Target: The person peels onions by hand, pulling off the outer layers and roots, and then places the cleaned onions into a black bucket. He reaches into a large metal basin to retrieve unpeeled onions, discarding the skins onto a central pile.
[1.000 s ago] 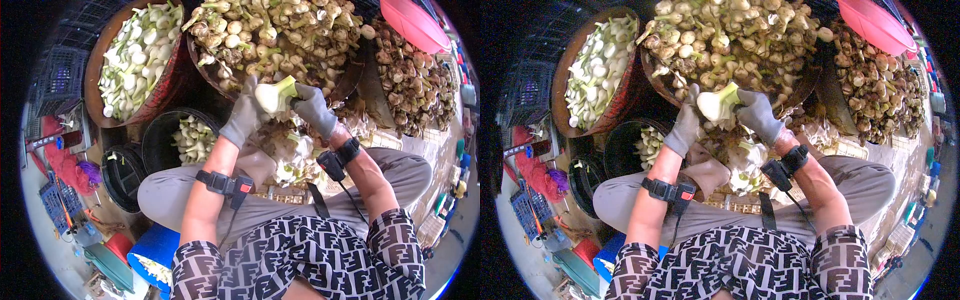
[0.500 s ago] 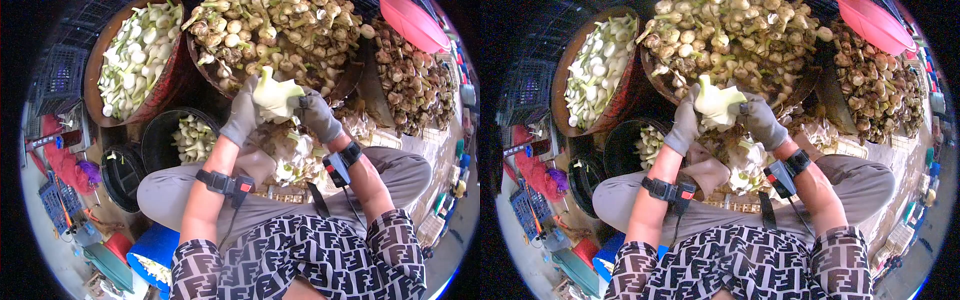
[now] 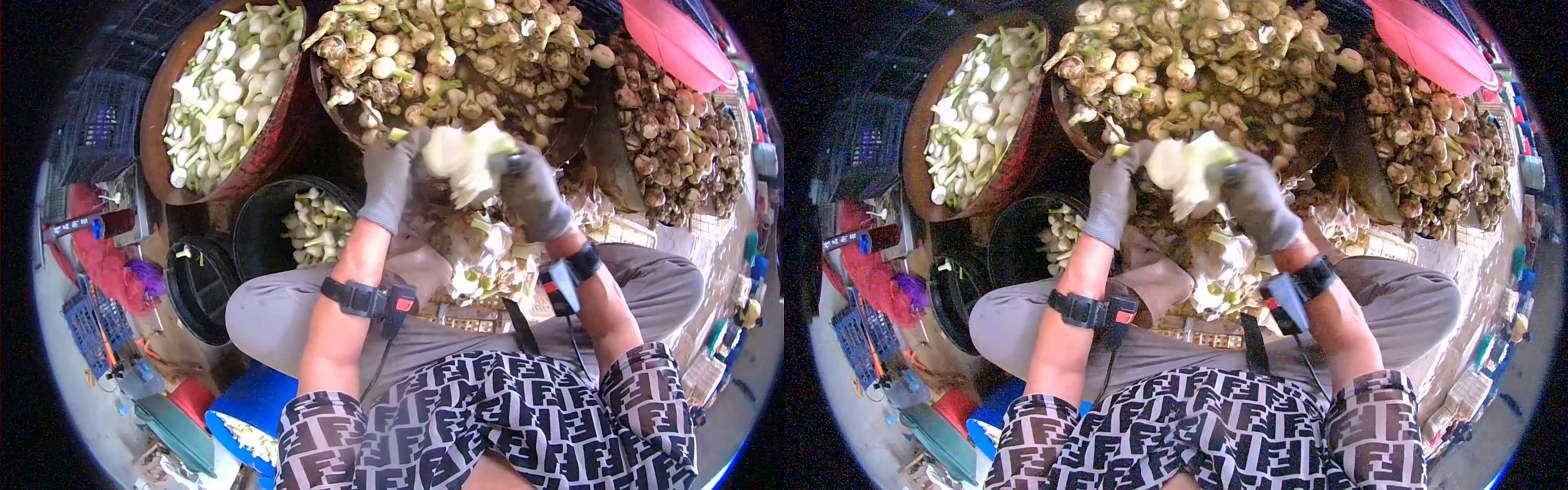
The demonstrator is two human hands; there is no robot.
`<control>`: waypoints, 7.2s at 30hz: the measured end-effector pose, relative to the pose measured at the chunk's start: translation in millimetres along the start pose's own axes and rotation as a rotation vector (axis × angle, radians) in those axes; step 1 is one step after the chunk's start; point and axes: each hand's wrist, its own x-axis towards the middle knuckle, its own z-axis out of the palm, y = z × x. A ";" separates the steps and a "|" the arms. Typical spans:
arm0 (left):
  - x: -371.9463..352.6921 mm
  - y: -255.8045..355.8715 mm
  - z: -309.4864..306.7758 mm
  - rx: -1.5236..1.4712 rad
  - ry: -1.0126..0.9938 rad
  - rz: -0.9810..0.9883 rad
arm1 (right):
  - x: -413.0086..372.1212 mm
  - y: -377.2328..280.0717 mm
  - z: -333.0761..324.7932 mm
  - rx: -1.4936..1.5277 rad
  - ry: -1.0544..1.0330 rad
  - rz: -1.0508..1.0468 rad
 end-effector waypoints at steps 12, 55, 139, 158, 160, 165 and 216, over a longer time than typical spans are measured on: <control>0.2 10.0 -1.4 0.270 -0.164 0.329 | 5.1 2.3 -5.6 -0.481 -0.023 -0.096; 15.3 90.9 -35.1 -0.254 -0.073 -0.115 | 212.9 125.7 42.5 -1.342 -0.338 0.027; -3.6 31.3 -12.0 0.588 -0.194 0.301 | 22.1 -14.5 27.8 -0.599 0.003 -0.157; 2.3 35.2 -16.8 0.667 -0.356 0.260 | 9.1 3.7 24.1 -0.740 0.034 0.063; -6.6 35.9 -7.1 0.843 -0.396 0.273 | 10.7 -15.7 39.0 -0.839 0.017 0.058; -1.8 29.1 -17.4 0.566 -0.422 0.450 | 13.7 5.0 33.4 -0.872 -0.080 -0.061; 18.6 62.3 -23.4 0.693 -0.351 0.333 | 120.4 59.4 7.8 -0.733 -0.363 0.160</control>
